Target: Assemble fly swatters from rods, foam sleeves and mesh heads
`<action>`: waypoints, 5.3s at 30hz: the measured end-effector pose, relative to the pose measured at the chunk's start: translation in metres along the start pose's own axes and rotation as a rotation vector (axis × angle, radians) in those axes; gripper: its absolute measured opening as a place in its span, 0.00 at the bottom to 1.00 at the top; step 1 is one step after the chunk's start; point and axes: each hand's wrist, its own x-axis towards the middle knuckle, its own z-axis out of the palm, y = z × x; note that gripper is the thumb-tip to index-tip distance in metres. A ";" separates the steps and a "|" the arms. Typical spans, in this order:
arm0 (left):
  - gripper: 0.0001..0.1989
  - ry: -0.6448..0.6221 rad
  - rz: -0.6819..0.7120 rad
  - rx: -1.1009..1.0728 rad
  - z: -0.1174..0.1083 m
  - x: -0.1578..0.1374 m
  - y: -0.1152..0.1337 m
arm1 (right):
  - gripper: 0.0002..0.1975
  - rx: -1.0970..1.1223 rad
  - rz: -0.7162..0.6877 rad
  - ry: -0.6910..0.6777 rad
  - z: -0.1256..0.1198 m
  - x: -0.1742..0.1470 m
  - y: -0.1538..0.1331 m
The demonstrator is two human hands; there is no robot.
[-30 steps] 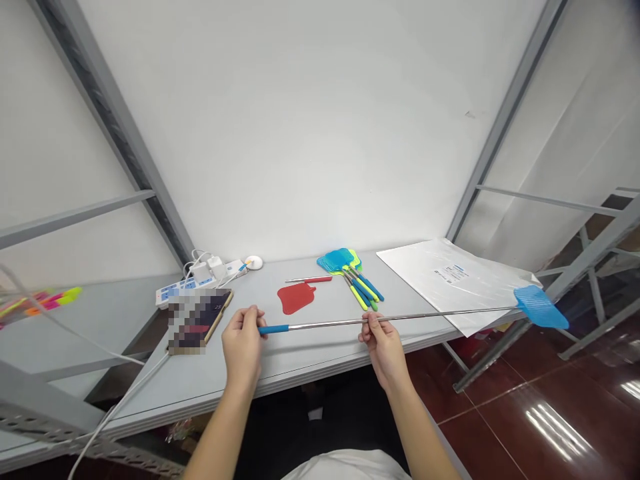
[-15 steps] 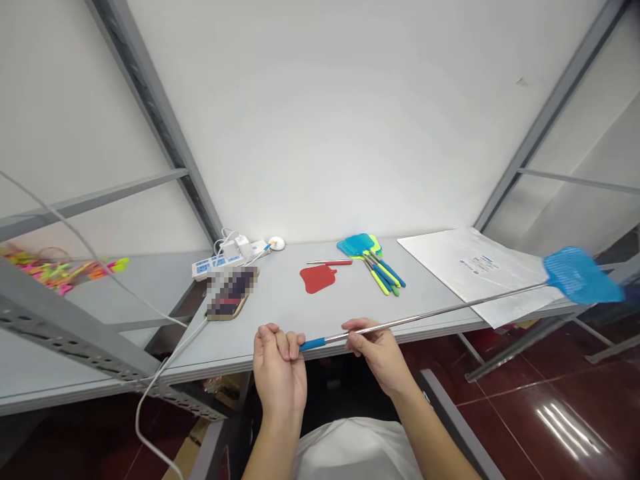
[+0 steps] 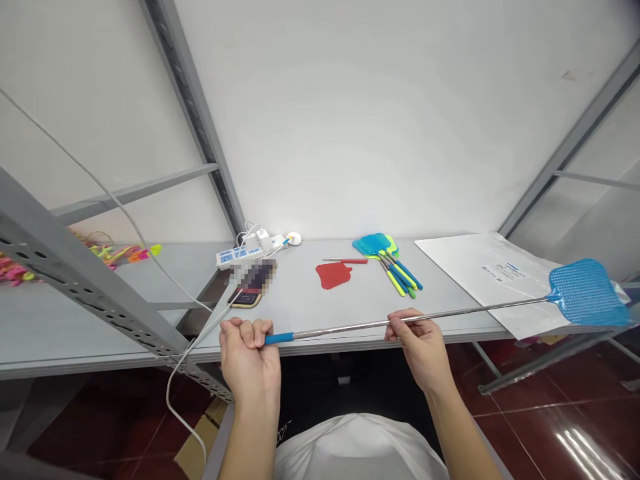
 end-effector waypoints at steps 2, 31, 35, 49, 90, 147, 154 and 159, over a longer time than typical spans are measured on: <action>0.14 -0.001 0.022 0.013 0.002 -0.006 -0.004 | 0.07 -0.016 -0.004 0.002 0.003 -0.001 0.002; 0.19 0.040 -0.228 -0.115 0.010 -0.019 -0.003 | 0.07 0.021 -0.090 -0.022 0.000 -0.012 -0.015; 0.19 0.042 -0.189 -0.094 0.008 -0.010 0.003 | 0.07 0.044 -0.070 -0.013 -0.003 -0.008 -0.017; 0.13 -0.023 -0.373 -0.033 0.010 -0.058 -0.047 | 0.06 -0.183 -0.021 -0.135 0.031 -0.018 -0.011; 0.11 -0.072 -0.228 0.167 0.003 -0.068 -0.063 | 0.22 0.147 -0.133 0.088 0.042 -0.023 0.018; 0.13 -0.774 0.343 1.955 0.011 0.073 -0.124 | 0.07 -1.773 -0.447 -1.055 0.062 0.269 0.038; 0.12 -0.779 0.390 1.835 0.017 0.063 -0.117 | 0.07 -1.773 -0.352 -1.079 0.071 0.263 0.062; 0.11 -0.922 0.349 1.584 0.021 0.054 -0.112 | 0.06 -1.726 -0.171 -1.012 0.080 0.250 0.070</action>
